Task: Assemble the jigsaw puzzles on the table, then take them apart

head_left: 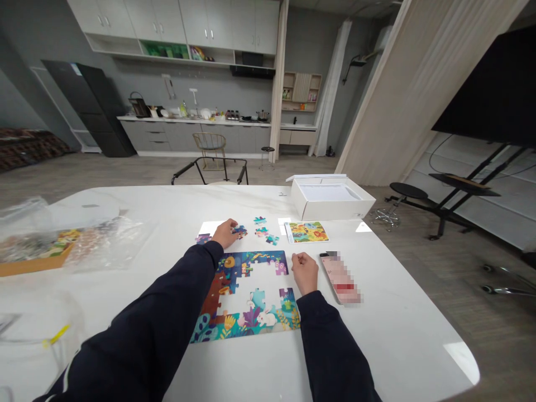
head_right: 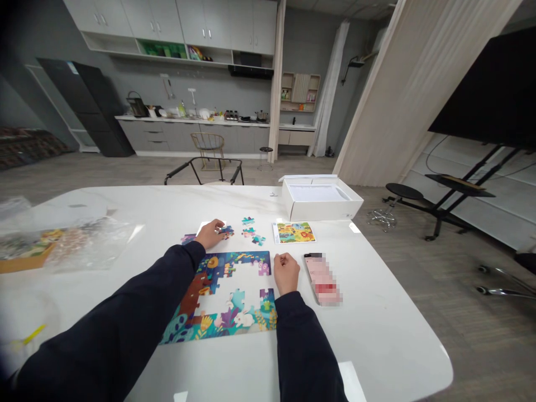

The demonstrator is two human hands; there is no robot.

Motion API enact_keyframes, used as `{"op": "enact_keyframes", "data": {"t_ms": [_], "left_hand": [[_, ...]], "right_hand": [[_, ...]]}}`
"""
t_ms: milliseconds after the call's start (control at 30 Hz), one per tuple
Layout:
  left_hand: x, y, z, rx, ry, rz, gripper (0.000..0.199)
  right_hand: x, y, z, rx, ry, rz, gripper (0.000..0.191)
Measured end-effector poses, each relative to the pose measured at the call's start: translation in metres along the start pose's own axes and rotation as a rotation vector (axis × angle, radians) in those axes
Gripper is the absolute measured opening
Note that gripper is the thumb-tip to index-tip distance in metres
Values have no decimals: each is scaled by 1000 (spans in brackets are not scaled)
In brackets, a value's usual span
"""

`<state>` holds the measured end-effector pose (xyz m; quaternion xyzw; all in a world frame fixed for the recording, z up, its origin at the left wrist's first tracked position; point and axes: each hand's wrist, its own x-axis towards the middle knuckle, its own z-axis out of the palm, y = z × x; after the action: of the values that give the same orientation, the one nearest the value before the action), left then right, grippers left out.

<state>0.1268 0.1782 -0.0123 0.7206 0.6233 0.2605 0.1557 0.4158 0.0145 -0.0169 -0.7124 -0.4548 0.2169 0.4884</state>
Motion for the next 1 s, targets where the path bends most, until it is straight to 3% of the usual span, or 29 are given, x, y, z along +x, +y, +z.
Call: {"op": "enact_keyframes", "data": {"t_ms": [233, 467, 567, 800, 1000], "left_hand": [[-8, -11, -14, 42, 69, -72, 27], [-16, 0, -2, 57, 44, -54, 38], [-18, 3, 3, 46, 60, -60, 34], [-16, -8, -2, 17, 147, -177, 34], [-18, 7, 5, -17, 131, -38, 40]], "right_hand": [[1, 1, 0, -7, -6, 9, 31], [2, 6, 1, 2, -16, 17, 30], [2, 6, 1, 11, -18, 32, 31], [1, 3, 0, 15, -20, 18, 30], [2, 5, 1, 4, -18, 21, 31]]}}
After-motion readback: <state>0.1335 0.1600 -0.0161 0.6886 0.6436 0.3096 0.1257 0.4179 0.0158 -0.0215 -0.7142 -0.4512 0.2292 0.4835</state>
